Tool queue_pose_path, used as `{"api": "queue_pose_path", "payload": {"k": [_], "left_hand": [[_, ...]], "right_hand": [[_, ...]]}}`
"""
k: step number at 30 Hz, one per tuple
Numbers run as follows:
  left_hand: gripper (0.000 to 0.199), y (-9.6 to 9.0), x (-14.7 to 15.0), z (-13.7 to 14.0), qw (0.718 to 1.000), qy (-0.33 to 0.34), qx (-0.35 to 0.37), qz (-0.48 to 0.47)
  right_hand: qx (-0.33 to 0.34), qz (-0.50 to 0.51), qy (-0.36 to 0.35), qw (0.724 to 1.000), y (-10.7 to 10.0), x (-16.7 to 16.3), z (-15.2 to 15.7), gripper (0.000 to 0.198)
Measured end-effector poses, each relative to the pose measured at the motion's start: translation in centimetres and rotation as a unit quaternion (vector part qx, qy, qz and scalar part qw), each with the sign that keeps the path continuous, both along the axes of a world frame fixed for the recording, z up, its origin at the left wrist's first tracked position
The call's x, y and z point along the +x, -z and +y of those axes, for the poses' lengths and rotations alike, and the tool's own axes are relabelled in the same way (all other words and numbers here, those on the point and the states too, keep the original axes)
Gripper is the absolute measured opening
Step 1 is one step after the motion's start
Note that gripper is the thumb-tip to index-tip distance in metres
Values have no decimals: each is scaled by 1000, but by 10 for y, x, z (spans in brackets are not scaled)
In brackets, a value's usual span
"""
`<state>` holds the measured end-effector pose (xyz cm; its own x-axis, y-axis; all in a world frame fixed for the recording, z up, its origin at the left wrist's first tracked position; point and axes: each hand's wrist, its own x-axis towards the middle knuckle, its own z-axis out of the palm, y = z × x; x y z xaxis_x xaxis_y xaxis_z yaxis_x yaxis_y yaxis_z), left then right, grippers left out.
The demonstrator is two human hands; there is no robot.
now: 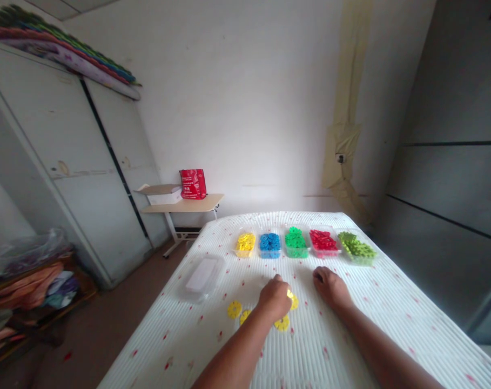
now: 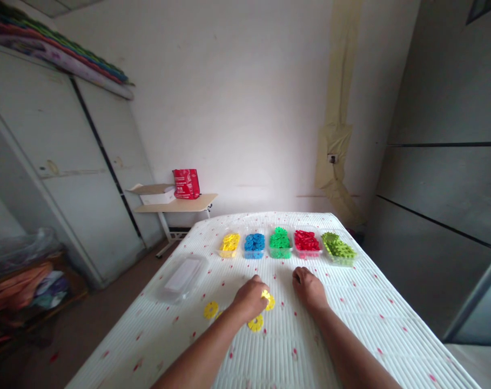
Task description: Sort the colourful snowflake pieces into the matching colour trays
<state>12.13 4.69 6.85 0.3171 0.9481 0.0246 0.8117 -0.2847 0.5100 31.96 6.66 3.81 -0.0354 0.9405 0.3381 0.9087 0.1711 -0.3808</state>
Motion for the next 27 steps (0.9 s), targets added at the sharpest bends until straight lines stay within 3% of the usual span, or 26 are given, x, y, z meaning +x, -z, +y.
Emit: {"api": "queue_pose_path", "payload": {"k": [8,13,18,22,27], "left_hand": [[13,2,-32,8,994,-45,-23,-100],[14,-31,-76,57,970,-152,-49,-183],[38,-62,-96,103,936,-247,23,-248],[25,-45,-101,94,929,-282,66,-232],[14,-2,-115,35,939,-266,106,-190]], "right_hand": [[6,6,2,1000,3,0,1,16],[5,8,15,1000,3,-1,1,17],[9,9,5,1000,5,0,3,16],[7,14,1,1000,5,2,3,16],[-4,8,2,1000,3,0,1,17]]}}
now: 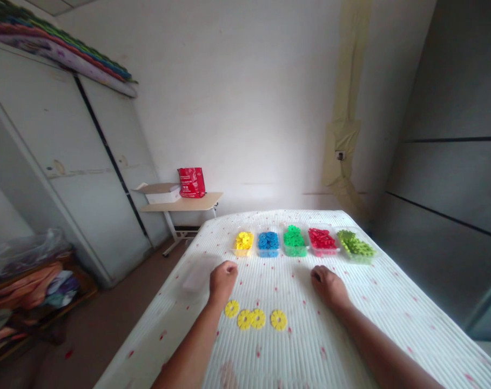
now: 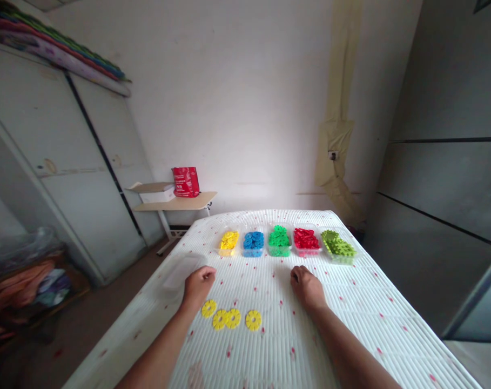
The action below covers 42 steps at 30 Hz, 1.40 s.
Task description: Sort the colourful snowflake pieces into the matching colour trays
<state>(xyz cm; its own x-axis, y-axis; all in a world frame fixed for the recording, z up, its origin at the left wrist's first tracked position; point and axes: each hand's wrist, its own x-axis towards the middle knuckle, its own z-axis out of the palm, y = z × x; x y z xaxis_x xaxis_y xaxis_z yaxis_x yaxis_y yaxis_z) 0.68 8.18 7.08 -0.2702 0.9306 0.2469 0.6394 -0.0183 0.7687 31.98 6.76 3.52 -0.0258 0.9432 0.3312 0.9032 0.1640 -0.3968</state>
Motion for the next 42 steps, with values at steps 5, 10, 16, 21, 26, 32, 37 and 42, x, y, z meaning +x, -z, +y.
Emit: {"api": "queue_pose_path", "payload": {"k": [5,10,16,21,26,32,37,42], "left_hand": [[17,27,-16,-52,999,-10,19,30],[18,39,-21,-65,996,13,37,75],[22,39,-17,-65,994,27,27,105],[22,39,-16,-65,994,26,39,103],[21,42,-17,-63,994,28,37,102],[20,43,-18,-62,994,29,52,95],[19,43,-18,-63,994,34,59,90],[21,43,-17,-63,995,31,49,87]], "right_hand": [[-42,15,-25,999,-12,-16,-11,17],[-119,73,-189,972,-25,-54,-34,19],[-142,-18,-244,959,-24,-84,-50,18],[-181,52,-307,933,-31,-87,-52,6],[-237,157,-344,895,-38,-99,-52,18],[-180,61,-302,934,-34,-126,-48,34],[-170,-69,-243,953,-23,-136,-47,32],[-220,40,-233,946,-31,-127,-41,16]]}}
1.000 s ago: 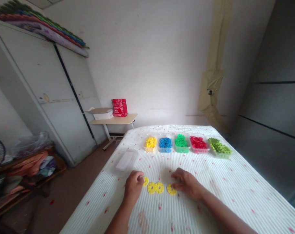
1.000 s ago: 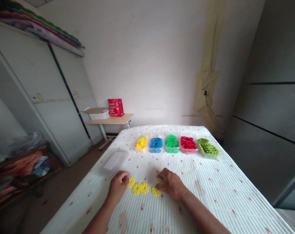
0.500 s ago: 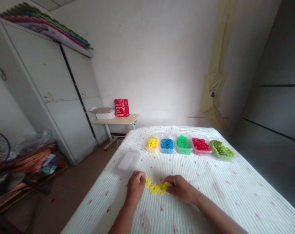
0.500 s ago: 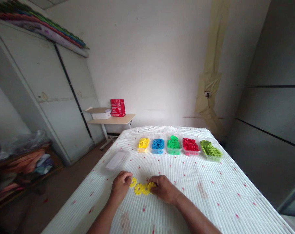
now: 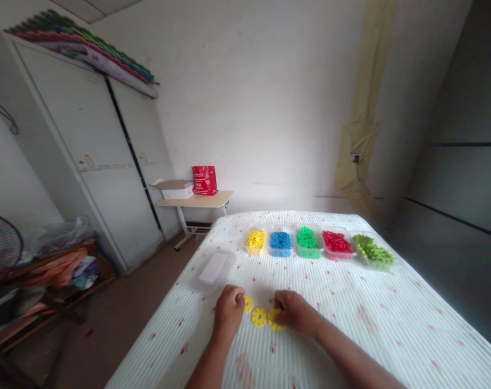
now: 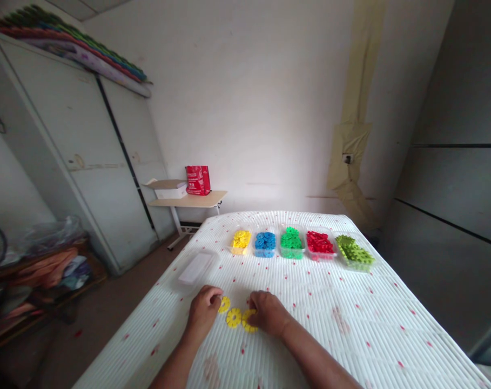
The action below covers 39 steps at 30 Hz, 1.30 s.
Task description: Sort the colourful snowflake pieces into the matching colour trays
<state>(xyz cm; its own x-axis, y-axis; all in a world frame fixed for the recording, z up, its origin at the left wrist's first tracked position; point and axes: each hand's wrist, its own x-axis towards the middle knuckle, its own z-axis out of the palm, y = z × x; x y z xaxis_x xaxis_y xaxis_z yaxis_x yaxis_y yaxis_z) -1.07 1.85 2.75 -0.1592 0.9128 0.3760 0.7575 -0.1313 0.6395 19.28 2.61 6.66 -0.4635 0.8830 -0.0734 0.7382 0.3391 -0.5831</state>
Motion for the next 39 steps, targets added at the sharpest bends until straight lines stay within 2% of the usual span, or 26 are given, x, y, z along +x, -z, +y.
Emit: {"api": "queue_pose_path", "payload": {"k": [3,5,10,14,17,21,24,26,28,30,33,35,39], "left_hand": [[21,0,1,0,1000,-7,-1,-1],[21,-1,1,0,1000,-11,0,-2],[20,0,0,1,1000,-17,12,-12],[20,2,-1,0,999,-24,19,-17],[20,2,-2,0,999,-27,22,-27],[21,0,-2,1,998,-37,19,-45],[21,-2,-2,1,998,-44,14,-48],[20,-2,-2,0,998,-47,14,-49],[20,-3,-2,-1,997,-48,14,-50],[20,-4,-2,-1,997,-46,17,-53],[20,-4,-2,-1,997,-45,23,-63],[20,-4,-3,-1,996,-46,29,-72],[21,-3,-5,0,993,-54,43,-95]], "right_hand": [[-85,43,10,995,-10,9,15,13],[-104,60,17,993,-17,11,29,16],[-67,167,58,982,-35,0,65,31],[-44,223,83,970,-42,-11,75,33],[-52,230,88,968,-36,-14,70,33],[-84,193,75,975,-15,-16,48,29],[-109,162,57,979,-1,-18,28,18],[-76,143,31,986,4,-21,16,12],[-4,100,0,995,6,-26,5,11],[58,22,-19,998,7,-31,-3,20],[83,-61,-20,994,9,-37,-8,29],[70,-47,-24,996,8,-38,-7,25],[20,59,-22,998,2,-42,5,19]]}}
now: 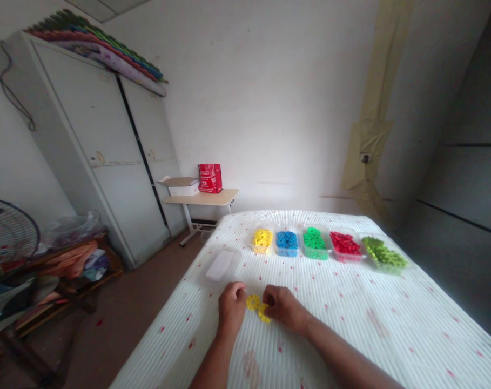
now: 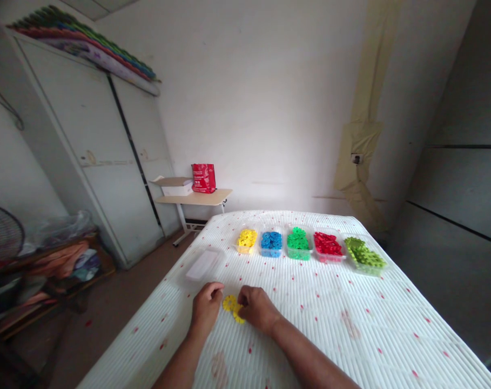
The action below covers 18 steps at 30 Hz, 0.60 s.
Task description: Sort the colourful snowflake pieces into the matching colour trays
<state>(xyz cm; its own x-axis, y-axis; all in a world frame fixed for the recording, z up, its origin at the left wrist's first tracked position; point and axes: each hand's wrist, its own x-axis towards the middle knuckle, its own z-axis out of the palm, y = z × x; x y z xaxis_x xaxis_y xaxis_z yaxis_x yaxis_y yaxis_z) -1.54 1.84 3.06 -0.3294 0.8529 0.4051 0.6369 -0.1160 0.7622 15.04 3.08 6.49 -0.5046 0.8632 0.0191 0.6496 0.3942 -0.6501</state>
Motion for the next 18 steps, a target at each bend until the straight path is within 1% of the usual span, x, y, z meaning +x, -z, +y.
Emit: {"api": "queue_pose_path", "payload": {"k": [2,4,6,10,13,16,17,18], "left_hand": [[23,0,-1,0,1000,-5,6,-10],[23,-1,-2,-1,1000,-8,10,-28],[24,-3,-3,-2,999,-12,9,-51],[24,-4,-5,-3,997,-18,0,-79],[26,-2,-8,-1,996,-12,-11,-92],[28,1,-10,1,994,-5,-21,-111],[29,2,-10,1,993,-4,-22,-120],[29,3,-11,1,992,-5,-22,-128]], "right_hand": [[-9,28,13,999,-3,-6,6,27],[-15,20,25,999,-3,-14,10,37],[-14,-1,28,1000,-2,-22,12,40],[-9,-28,19,999,0,-31,11,31],[-9,-24,22,999,-1,-29,9,27],[-13,0,31,999,2,-18,9,13],[-25,26,30,999,4,-12,9,10],[-52,65,28,996,6,-6,9,12]]}}
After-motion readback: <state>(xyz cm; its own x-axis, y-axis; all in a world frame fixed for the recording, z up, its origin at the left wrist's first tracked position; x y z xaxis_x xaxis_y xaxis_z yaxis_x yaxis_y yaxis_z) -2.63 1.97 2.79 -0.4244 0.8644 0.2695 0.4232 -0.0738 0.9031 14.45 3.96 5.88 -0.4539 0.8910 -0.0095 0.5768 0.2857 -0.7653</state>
